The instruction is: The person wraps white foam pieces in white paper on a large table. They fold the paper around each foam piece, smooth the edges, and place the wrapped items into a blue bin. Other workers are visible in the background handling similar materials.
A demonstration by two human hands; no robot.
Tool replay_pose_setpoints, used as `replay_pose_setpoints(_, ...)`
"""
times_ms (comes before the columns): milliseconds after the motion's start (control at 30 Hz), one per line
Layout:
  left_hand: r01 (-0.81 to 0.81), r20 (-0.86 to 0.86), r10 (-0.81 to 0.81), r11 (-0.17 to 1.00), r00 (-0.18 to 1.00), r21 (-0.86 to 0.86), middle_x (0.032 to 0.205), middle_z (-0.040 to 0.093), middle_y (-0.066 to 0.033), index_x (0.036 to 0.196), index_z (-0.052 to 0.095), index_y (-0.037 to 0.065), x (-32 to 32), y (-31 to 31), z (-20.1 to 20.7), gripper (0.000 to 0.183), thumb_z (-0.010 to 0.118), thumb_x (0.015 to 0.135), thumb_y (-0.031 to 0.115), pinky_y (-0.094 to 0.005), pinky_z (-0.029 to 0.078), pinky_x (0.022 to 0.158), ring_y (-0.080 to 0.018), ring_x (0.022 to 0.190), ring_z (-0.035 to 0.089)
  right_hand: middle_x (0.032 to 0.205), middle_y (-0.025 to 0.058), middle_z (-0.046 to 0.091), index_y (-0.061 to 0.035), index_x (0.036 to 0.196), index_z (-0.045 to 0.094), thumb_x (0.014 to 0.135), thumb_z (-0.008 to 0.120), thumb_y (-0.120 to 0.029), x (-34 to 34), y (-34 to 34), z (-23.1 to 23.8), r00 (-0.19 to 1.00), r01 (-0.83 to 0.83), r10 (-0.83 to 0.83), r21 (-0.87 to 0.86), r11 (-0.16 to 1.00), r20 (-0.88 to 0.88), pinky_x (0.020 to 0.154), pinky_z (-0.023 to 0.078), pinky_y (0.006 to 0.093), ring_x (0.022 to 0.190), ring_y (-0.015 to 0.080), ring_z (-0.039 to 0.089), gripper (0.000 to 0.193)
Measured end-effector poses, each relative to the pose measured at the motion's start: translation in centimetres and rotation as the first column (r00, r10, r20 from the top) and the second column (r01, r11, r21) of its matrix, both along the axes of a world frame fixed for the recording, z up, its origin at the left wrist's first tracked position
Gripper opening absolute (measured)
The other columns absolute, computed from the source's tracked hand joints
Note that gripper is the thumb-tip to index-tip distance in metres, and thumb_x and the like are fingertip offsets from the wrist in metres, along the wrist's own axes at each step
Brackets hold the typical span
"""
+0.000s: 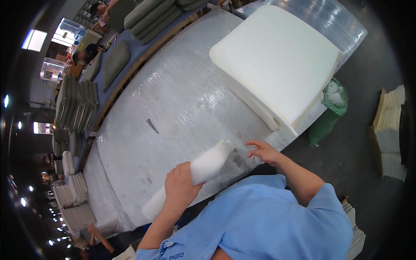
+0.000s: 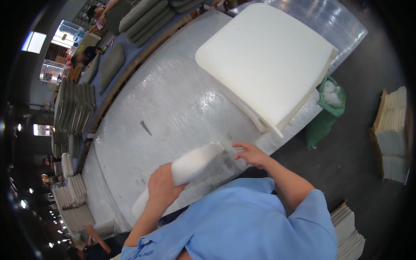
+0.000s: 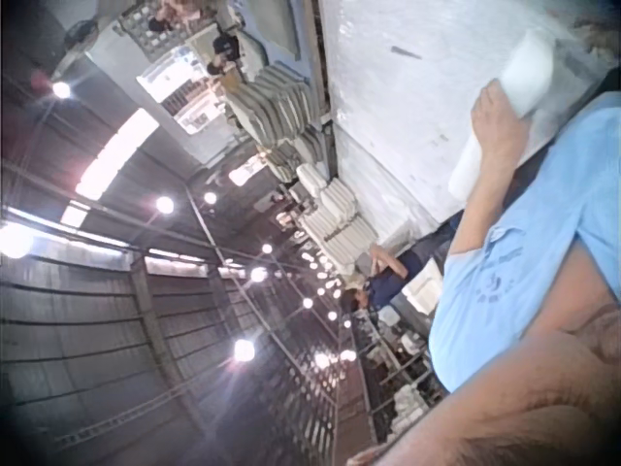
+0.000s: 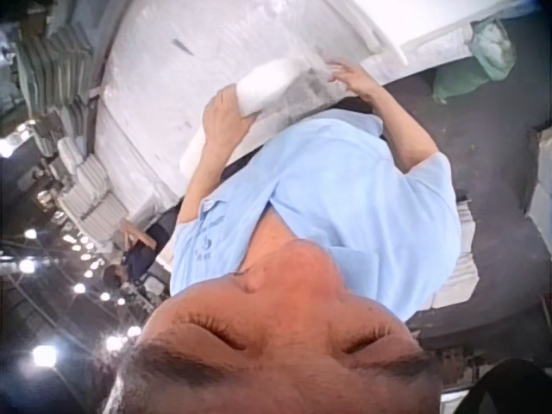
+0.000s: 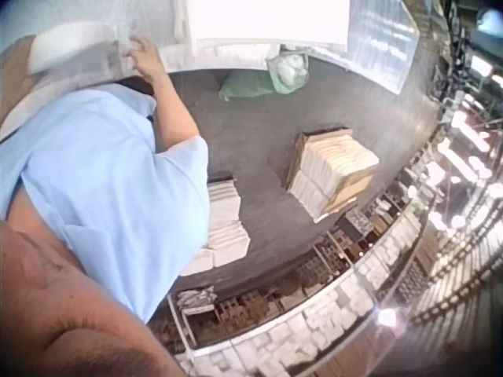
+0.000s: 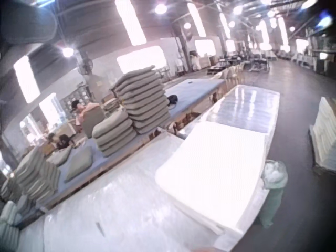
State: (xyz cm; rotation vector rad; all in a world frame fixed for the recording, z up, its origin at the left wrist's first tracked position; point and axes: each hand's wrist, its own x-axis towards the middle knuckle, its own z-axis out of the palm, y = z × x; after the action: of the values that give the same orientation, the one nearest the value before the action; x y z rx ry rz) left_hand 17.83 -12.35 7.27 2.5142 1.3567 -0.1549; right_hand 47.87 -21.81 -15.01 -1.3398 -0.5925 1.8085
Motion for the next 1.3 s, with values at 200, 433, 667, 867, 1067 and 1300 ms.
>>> replay_pose_setpoints(200, -0.079, 0.009, 0.08, 0.996, 0.997, -0.047, 0.102, 0.07, -0.0169, 0.113, 0.063, 0.006, 0.3, 1.5, 0.1, 0.042, 0.082, 0.077, 0.017, -0.0481, 0.053, 0.084, -0.0403, 0.098, 0.067, 0.093, 0.0078, 0.07, -0.0067, 0.131, 0.064, 0.104, 0.061, -0.021, 4.1, 0.0, -2.3, 0.984, 0.055, -0.091, -0.224, 0.973, -0.15, 0.058, 0.048, 0.0256, 0.067, 0.0117, 0.059, 0.031)
replay_pose_setpoints(433, -0.203, 0.187, 0.242, 0.958, 0.952, -0.202, 0.097, 0.074, -0.0136, 0.108, 0.068, 0.002, -3.3, 5.8, 5.5, 0.033, 0.079, 0.081, 0.019, -0.038, 0.055, 0.081, -0.0269, 0.091, 0.072, 0.089, 0.013, 0.067, -0.014, 0.144, 0.057, 0.082, 0.086, -0.037, 4.6, 4.2, -0.1, 0.798, -0.308, 0.13, 0.212, 0.928, 0.588, 0.073, 0.051, 0.0369, 0.077, 0.0243, 0.062, 0.073)
replay_pose_setpoints(667, -0.414, 0.645, 0.433, 0.89, 0.63, -0.194, 0.115, 0.073, -0.0121, 0.121, 0.067, -0.004, -19.5, 3.1, 8.6, 0.038, 0.076, 0.09, 0.016, -0.0364, 0.053, 0.094, -0.0234, 0.107, 0.069, 0.094, 0.0131, 0.067, -0.014, 0.157, 0.034, 0.07, 0.095, -0.033, 3.7, 4.8, 3.7, 0.804, -0.348, 0.219, 0.139, 0.927, 0.553, 0.081, 0.052, 0.0368, 0.091, 0.0242, 0.064, 0.107)
replay_pose_setpoints(867, -0.315, 0.72, 0.522, 0.852, 0.457, -0.418, 0.131, 0.069, -0.0161, 0.13, 0.065, -0.004, -29.4, -0.1, -1.9, 0.04, 0.071, 0.095, 0.014, -0.0376, 0.052, 0.103, -0.0231, 0.118, 0.066, 0.128, 0.0108, 0.069, -0.0058, 0.14, 0.062, 0.083, 0.086, -0.023, -0.1, 4.0, 6.4, 0.742, -0.33, 0.092, 0.243, 0.912, 0.664, 0.094, 0.052, 0.0349, 0.113, 0.0181, 0.064, 0.064)
replay_pose_setpoints(1067, -0.231, 0.638, 0.632, 0.766, 0.44, -0.6, 0.143, 0.064, -0.011, 0.142, 0.061, 0.002, -30.3, -0.3, -6.4, 0.051, 0.074, 0.094, 0.009, -0.0381, 0.048, 0.11, -0.0202, 0.129, 0.06, 0.126, 0.0066, 0.071, -0.0017, 0.132, 0.067, 0.088, 0.079, -0.011, -7.6, 2.7, 9.3, 0.881, -0.163, 0.062, 0.178, 0.97, 0.47, 0.101, 0.051, 0.0373, 0.12, 0.0194, 0.063, 0.046)
replay_pose_setpoints(1300, -0.157, 0.691, 0.628, 0.77, 0.358, -0.619, 0.155, 0.056, -0.004, 0.152, 0.054, 0.009, -35.8, -3.5, -9.2, 0.068, 0.076, 0.089, -0.003, -0.036, 0.043, 0.116, -0.0177, 0.139, 0.053, 0.085, -0.003, 0.07, -0.0061, 0.118, 0.072, 0.099, 0.068, -0.015, -8.3, 3.7, 11.2, 0.863, -0.057, -0.038, 0.171, 0.984, 0.503, 0.057, 0.043, 0.0223, 0.067, 0.0033, 0.057, 0.022)
